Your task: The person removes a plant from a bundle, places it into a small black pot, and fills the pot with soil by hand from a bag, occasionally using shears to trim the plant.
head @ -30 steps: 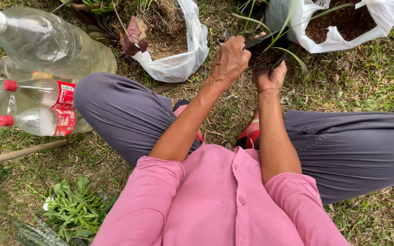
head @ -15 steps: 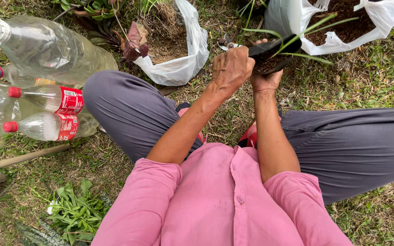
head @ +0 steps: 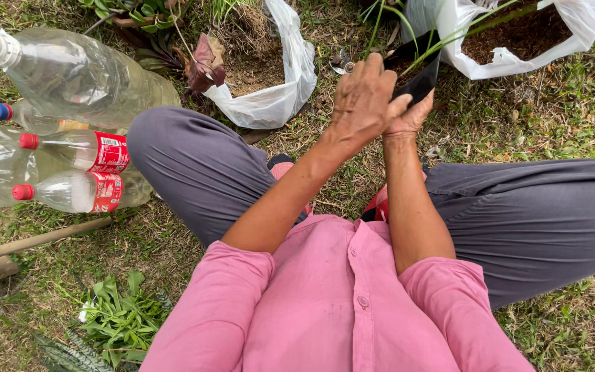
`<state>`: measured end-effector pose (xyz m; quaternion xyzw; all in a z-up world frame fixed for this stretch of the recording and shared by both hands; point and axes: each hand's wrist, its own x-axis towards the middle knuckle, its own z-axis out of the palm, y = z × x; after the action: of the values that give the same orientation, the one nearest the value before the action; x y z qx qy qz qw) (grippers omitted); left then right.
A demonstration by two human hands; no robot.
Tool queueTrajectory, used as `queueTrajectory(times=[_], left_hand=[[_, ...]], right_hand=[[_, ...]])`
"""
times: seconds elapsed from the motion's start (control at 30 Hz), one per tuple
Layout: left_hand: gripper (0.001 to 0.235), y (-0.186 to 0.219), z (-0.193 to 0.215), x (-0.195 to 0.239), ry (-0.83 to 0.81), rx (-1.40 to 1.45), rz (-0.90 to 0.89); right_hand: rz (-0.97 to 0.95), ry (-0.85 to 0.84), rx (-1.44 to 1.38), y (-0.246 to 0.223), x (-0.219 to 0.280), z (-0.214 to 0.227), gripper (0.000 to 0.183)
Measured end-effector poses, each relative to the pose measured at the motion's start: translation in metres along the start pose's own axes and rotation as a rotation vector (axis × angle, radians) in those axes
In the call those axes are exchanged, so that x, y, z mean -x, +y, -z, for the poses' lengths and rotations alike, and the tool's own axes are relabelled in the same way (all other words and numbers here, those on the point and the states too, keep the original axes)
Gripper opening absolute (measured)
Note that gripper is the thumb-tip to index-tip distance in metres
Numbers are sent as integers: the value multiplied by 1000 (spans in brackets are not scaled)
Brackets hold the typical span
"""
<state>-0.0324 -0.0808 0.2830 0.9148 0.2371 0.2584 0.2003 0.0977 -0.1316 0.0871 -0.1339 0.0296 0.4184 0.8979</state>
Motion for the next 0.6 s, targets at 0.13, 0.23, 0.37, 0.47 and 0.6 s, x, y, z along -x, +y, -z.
queueTrajectory(times=[0.13,0.23,0.37,0.47,0.6], left_hand=[[31,8,-28,-12,-14,-91,12],[16,4,-41,-17,27,-38,3],[18,10,-56,-13,-3,15,19],[17,16,-64,-6,70,11,-23],[25,17,-53,-2,9,-173,-205]], right_hand=[[1,10,-64,-1,4,-1,51],[-8,-60,-143,0,4,15,47],[-51,-274,-134,16,1,33,52],[-109,-252,-121,21,8,21,58],[-183,-295,-121,20,17,-14,67]])
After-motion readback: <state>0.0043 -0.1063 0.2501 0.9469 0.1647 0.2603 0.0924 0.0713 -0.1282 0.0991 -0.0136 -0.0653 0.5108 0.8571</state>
